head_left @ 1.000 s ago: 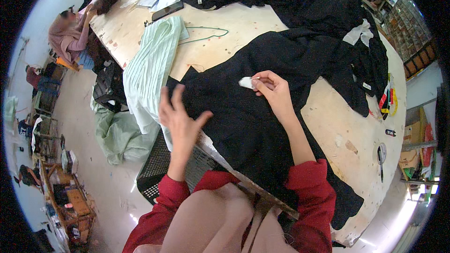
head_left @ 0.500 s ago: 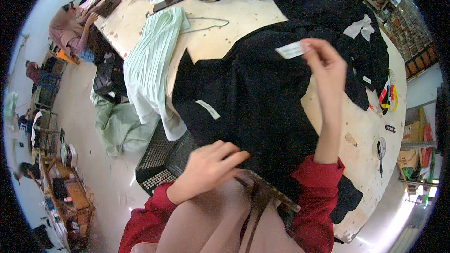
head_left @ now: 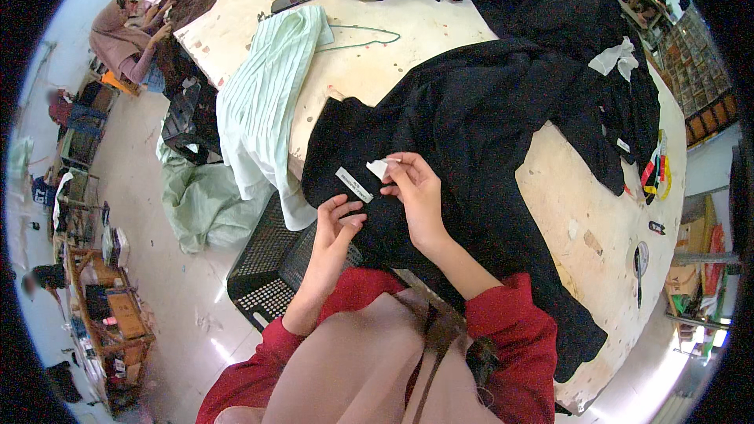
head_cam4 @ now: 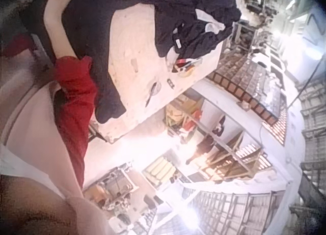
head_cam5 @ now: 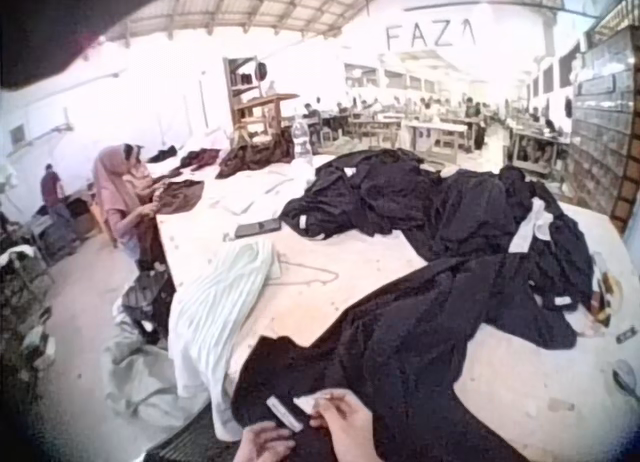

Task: The person measures a black garment with a tape measure, then marks it with a pen and applies small pieces of tape. The person folds and repositions the garment multiple times while marking different areas.

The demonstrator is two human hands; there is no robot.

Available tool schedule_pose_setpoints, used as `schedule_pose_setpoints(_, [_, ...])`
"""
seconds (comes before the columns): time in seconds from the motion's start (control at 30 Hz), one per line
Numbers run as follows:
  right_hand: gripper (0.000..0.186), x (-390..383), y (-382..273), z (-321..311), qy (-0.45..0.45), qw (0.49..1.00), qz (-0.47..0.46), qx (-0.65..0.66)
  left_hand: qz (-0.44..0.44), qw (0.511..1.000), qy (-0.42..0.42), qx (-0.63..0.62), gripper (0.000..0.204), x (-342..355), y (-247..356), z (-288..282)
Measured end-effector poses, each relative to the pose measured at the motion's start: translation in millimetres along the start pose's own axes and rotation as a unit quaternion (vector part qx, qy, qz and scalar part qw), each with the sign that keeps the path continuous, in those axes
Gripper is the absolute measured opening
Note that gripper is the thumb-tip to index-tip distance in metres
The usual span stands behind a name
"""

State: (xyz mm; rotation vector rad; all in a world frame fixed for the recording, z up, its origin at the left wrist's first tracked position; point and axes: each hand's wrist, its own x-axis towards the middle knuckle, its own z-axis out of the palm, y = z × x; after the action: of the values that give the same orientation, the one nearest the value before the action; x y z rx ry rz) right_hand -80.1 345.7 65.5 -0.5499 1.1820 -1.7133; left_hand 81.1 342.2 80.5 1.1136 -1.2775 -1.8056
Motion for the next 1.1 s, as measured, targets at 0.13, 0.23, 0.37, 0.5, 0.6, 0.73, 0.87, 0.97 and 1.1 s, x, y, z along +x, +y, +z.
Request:
schedule_pose_setpoints(0.13, [0.013,-3,9,-4,-0.033,0.998,-0.045,-0.02,0.016,0.999,0.009,-0.051,0.051,11,5,3])
schedule_pose_setpoints(0.23, [0.013,-7,15,1,-0.026,0.992,-0.06,-0.108,-0.008,0.994,0.017,-0.112,0.048,24,13,6])
schedule_pose_setpoints(0.37, [0.014,-9,11,3,-0.033,0.979,-0.087,-0.183,-0.013,0.985,0.018,-0.173,0.047,37,12,1])
schedule_pose_setpoints(0.5, [0.016,-9,11,6,-0.032,0.968,-0.122,-0.215,-0.028,0.991,0.047,-0.123,0.037,35,18,-2])
schedule_pose_setpoints(0.6, [0.013,-10,9,7,-0.039,0.966,-0.129,-0.223,0.01,0.998,0.043,-0.04,0.029,38,11,-3])
schedule_pose_setpoints(0.73, [0.016,-7,15,4,-0.029,0.971,-0.116,-0.208,0.025,0.998,0.041,-0.042,0.026,41,4,-7])
schedule_pose_setpoints(0.87, [0.015,-5,15,6,-0.006,0.969,-0.128,-0.209,0.021,0.998,0.045,-0.045,0.022,40,4,-7])
schedule_pose_setpoints(0.97, [0.01,-5,15,4,-0.05,0.952,-0.163,-0.256,0.031,0.998,0.035,-0.04,0.021,40,1,-9])
schedule_pose_setpoints(1.1, [0.009,-7,14,5,-0.061,0.931,-0.216,-0.289,0.028,0.998,0.035,-0.045,0.02,38,2,-11])
